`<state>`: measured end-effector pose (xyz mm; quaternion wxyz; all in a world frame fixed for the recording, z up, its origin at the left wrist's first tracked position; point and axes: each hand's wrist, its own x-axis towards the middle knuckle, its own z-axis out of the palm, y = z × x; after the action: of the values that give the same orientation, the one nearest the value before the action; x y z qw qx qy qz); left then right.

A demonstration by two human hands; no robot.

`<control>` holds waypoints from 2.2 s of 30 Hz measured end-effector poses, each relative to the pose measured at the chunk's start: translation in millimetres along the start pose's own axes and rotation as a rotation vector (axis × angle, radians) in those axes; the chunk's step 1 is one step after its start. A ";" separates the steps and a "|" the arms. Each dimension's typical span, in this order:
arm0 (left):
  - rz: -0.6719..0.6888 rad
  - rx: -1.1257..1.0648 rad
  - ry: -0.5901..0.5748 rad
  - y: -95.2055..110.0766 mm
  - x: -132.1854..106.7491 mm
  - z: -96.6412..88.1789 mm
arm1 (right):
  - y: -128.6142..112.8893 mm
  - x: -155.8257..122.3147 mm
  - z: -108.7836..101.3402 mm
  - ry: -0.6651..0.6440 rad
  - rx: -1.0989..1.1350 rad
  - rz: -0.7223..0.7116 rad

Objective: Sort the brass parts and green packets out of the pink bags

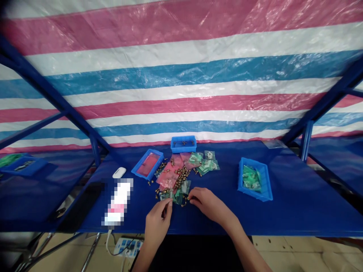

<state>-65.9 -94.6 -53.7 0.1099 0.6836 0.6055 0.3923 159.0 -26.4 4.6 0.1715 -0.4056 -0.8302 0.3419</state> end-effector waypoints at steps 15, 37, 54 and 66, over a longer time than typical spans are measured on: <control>-0.023 -0.006 -0.001 -2.1 -0.4 1.1 | 48.2 50.9 -10.6 0.555 0.086 0.174; 0.278 0.023 -0.146 12.2 -0.2 17.0 | 70.0 4.1 13.5 0.632 -0.421 0.222; 0.404 -0.041 -0.098 21.0 171.2 7.1 | 27.2 98.7 -50.1 0.924 -0.147 -0.106; 0.225 -0.403 -0.218 -0.1 169.4 34.6 | 47.7 91.4 2.0 0.500 0.304 -0.039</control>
<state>-49.7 71.5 -8.6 0.2642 0.7492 0.4197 0.4390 128.4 65.9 -29.9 0.4361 -0.4308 -0.7091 0.3486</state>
